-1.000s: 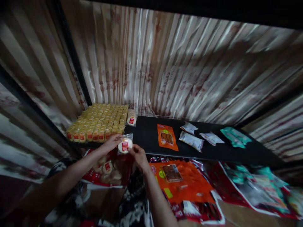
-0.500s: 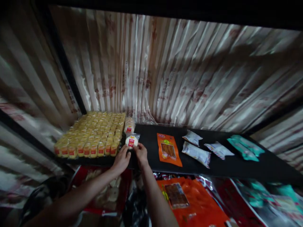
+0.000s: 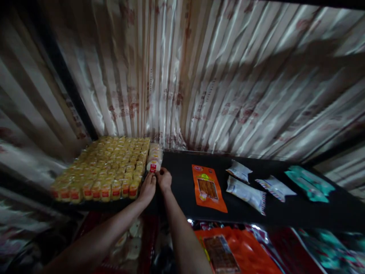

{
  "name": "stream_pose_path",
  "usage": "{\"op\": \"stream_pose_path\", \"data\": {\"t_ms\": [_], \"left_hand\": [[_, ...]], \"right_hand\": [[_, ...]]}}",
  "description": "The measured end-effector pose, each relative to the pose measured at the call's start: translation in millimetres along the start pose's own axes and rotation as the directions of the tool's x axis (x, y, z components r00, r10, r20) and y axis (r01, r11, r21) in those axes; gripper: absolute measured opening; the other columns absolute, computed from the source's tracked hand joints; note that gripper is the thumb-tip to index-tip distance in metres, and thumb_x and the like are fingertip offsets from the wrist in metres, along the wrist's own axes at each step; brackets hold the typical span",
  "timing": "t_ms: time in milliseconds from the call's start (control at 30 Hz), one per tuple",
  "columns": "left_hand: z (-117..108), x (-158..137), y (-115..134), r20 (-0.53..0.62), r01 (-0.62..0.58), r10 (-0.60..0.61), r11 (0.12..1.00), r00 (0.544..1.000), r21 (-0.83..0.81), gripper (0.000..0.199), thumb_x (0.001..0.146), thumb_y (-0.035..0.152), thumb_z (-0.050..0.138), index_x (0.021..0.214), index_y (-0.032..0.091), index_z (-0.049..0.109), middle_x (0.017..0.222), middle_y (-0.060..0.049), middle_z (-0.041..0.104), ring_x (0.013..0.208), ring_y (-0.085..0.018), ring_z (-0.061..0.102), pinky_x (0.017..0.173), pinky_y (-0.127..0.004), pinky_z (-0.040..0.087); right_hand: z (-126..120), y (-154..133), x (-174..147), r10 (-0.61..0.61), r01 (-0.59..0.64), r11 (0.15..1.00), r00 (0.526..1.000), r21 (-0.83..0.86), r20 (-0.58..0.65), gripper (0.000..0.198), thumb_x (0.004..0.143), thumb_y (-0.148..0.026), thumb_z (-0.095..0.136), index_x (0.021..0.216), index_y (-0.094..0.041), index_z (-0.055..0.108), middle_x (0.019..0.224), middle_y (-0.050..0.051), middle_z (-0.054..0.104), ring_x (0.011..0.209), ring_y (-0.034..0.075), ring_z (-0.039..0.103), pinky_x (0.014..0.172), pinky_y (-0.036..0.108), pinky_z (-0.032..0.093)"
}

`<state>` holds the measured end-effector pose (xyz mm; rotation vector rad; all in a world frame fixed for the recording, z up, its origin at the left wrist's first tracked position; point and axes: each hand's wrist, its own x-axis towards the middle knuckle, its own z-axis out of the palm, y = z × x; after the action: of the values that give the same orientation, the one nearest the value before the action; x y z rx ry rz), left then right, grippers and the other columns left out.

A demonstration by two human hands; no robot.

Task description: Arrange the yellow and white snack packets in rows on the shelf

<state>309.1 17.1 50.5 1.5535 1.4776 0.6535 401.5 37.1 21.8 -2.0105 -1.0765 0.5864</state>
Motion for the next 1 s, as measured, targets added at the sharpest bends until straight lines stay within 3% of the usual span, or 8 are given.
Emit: {"op": "stream_pose_path", "data": {"t_ms": [200,333,500,567,667,800,900,1000], "left_hand": [[10,18,-7,-0.044,0.000,-0.002,0.999,0.999,-0.035,0.046,0.088,0.022,0.035,0.130,0.010,0.050,0.142,-0.011,0.043,0.134,-0.017,0.036,0.114,-0.027,0.023],[13,24,-13,-0.051,-0.044,0.044,0.999,0.998,-0.003,0.046,0.089,0.022,0.033,0.129,0.007,0.051,0.140,-0.014,0.045,0.132,-0.018,0.039,0.113,-0.030,0.026],[14,27,-18,-0.053,-0.076,0.076,0.997,0.996,-0.008,0.044,0.089,0.021,0.034,0.129,0.011,0.051,0.140,-0.011,0.046,0.132,-0.018,0.039,0.113,-0.031,0.027],[14,27,-16,-0.046,-0.068,0.068,0.998,0.997,-0.002,0.046,0.089,0.021,0.034,0.130,0.007,0.050,0.140,-0.013,0.044,0.133,-0.019,0.038,0.114,-0.031,0.026],[15,27,-11,-0.037,-0.052,0.053,0.999,0.998,0.013,0.048,0.089,0.021,0.032,0.129,0.001,0.048,0.141,-0.018,0.043,0.134,-0.020,0.036,0.114,-0.031,0.023],[17,26,-10,-0.062,-0.073,0.073,0.997,0.995,0.008,0.045,0.090,0.021,0.033,0.127,0.003,0.050,0.140,-0.018,0.044,0.134,-0.021,0.037,0.114,-0.035,0.024],[17,23,-8,-0.084,-0.094,0.094,0.996,0.992,0.002,0.043,0.090,0.021,0.033,0.127,0.006,0.050,0.141,-0.016,0.043,0.134,-0.020,0.036,0.115,-0.034,0.024],[11,16,-3,-0.102,-0.136,0.138,0.990,0.985,0.024,0.041,0.091,0.019,0.032,0.125,0.010,0.052,0.141,-0.013,0.044,0.135,-0.017,0.035,0.114,-0.031,0.026]], "right_hand": [[-7,-18,-3,0.020,-0.016,0.967,1.000,-0.254,0.015,0.033,0.083,-0.038,0.053,0.107,-0.019,0.065,0.100,0.010,0.067,0.088,0.020,0.064,0.071,0.025,0.046],[-8,-19,-5,0.028,-0.031,0.943,1.000,-0.332,-0.012,0.039,0.084,-0.045,0.050,0.110,-0.020,0.064,0.102,0.013,0.064,0.091,0.023,0.063,0.070,0.028,0.046],[-2,-11,1,-0.041,0.028,0.960,0.998,-0.277,-0.041,0.039,0.082,-0.039,0.055,0.116,-0.020,0.060,0.103,0.010,0.064,0.091,0.020,0.062,0.076,0.025,0.045],[1,-9,6,-0.071,0.058,0.965,0.997,-0.254,-0.043,0.037,0.083,-0.036,0.055,0.116,-0.019,0.060,0.101,0.010,0.065,0.090,0.019,0.062,0.077,0.025,0.045],[5,-6,12,-0.073,0.059,0.972,0.996,-0.227,-0.055,0.036,0.081,-0.034,0.056,0.113,-0.018,0.062,0.099,0.009,0.066,0.088,0.019,0.062,0.077,0.024,0.045],[7,-4,18,-0.058,0.055,0.987,0.998,-0.150,-0.019,0.031,0.079,-0.032,0.056,0.105,-0.018,0.065,0.092,0.007,0.068,0.083,0.018,0.062,0.075,0.025,0.046],[6,-3,17,-0.033,0.033,0.999,0.999,-0.027,-0.010,0.038,0.078,-0.031,0.056,0.112,-0.014,0.062,0.097,0.009,0.068,0.085,0.018,0.062,0.076,0.026,0.047],[3,-3,8,-0.012,0.015,0.999,0.997,0.033,-0.082,0.049,0.075,-0.032,0.057,0.119,-0.010,0.057,0.108,0.014,0.065,0.095,0.021,0.061,0.084,0.031,0.046]]}}
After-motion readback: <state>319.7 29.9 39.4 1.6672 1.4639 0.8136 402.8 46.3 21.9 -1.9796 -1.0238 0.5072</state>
